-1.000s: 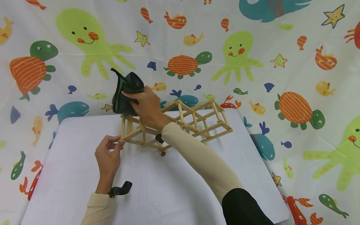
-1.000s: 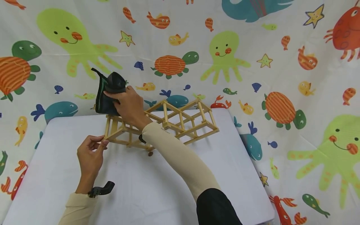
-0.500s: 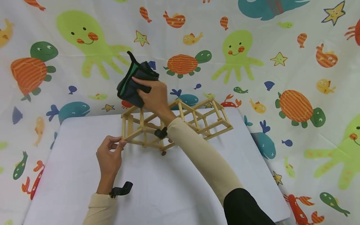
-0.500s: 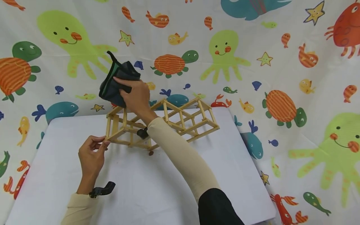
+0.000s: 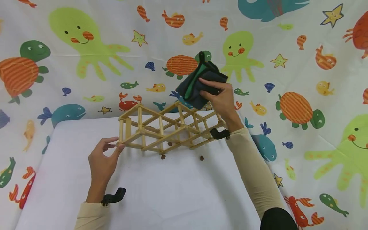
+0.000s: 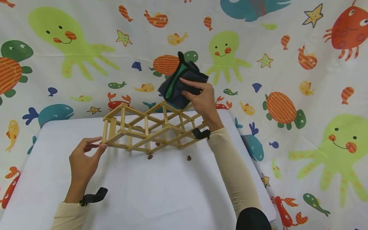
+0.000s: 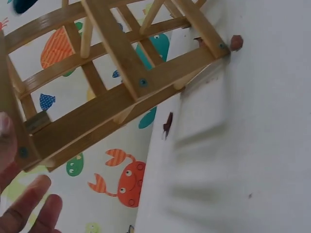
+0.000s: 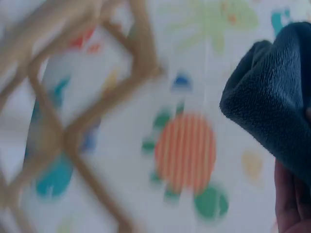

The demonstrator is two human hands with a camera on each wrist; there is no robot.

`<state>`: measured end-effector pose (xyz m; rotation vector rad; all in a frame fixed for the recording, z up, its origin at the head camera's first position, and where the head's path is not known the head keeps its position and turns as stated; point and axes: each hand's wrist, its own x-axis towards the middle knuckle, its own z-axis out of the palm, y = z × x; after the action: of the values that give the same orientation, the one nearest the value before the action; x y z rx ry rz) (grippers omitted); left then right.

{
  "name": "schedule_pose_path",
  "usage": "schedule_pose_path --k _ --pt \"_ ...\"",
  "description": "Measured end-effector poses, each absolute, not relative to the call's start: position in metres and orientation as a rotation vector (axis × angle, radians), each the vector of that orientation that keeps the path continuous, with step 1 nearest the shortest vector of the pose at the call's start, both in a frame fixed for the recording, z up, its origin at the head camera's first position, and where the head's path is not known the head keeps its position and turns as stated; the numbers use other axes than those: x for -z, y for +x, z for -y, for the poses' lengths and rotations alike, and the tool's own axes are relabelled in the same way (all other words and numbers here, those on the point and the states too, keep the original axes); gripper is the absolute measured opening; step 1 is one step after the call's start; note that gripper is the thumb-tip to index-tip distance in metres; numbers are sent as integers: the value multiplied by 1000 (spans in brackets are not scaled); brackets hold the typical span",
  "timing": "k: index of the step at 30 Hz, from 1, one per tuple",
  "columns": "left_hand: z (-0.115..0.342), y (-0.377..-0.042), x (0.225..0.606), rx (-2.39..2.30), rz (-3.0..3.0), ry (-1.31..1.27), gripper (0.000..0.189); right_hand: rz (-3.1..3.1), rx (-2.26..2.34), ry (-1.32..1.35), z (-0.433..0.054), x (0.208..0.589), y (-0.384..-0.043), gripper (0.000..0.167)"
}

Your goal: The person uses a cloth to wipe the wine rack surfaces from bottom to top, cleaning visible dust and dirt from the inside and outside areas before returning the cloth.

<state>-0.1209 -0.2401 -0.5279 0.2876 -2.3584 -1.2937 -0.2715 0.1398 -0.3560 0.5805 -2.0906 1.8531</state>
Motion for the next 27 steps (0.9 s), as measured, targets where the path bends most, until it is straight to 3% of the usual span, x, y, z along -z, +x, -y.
schedule_pose_path --k 6,11,18,24,27 --pt "242 -134 491 1340 2448 158 58 2076 -1879 431 -225 379 -275 40" --pt "234 -168 460 1362 2534 -124 64 2160 -1899 286 -267 418 -276 40" --pt "221 -209 448 1448 2668 -334 73 2432 -1796 290 -281 458 -282 35" --pt "214 -216 450 1409 2673 -356 68 2693 -1585 395 -286 459 -287 31" --pt "214 -218 448 1409 2638 -353 69 2869 -1352 526 -281 452 -289 37"
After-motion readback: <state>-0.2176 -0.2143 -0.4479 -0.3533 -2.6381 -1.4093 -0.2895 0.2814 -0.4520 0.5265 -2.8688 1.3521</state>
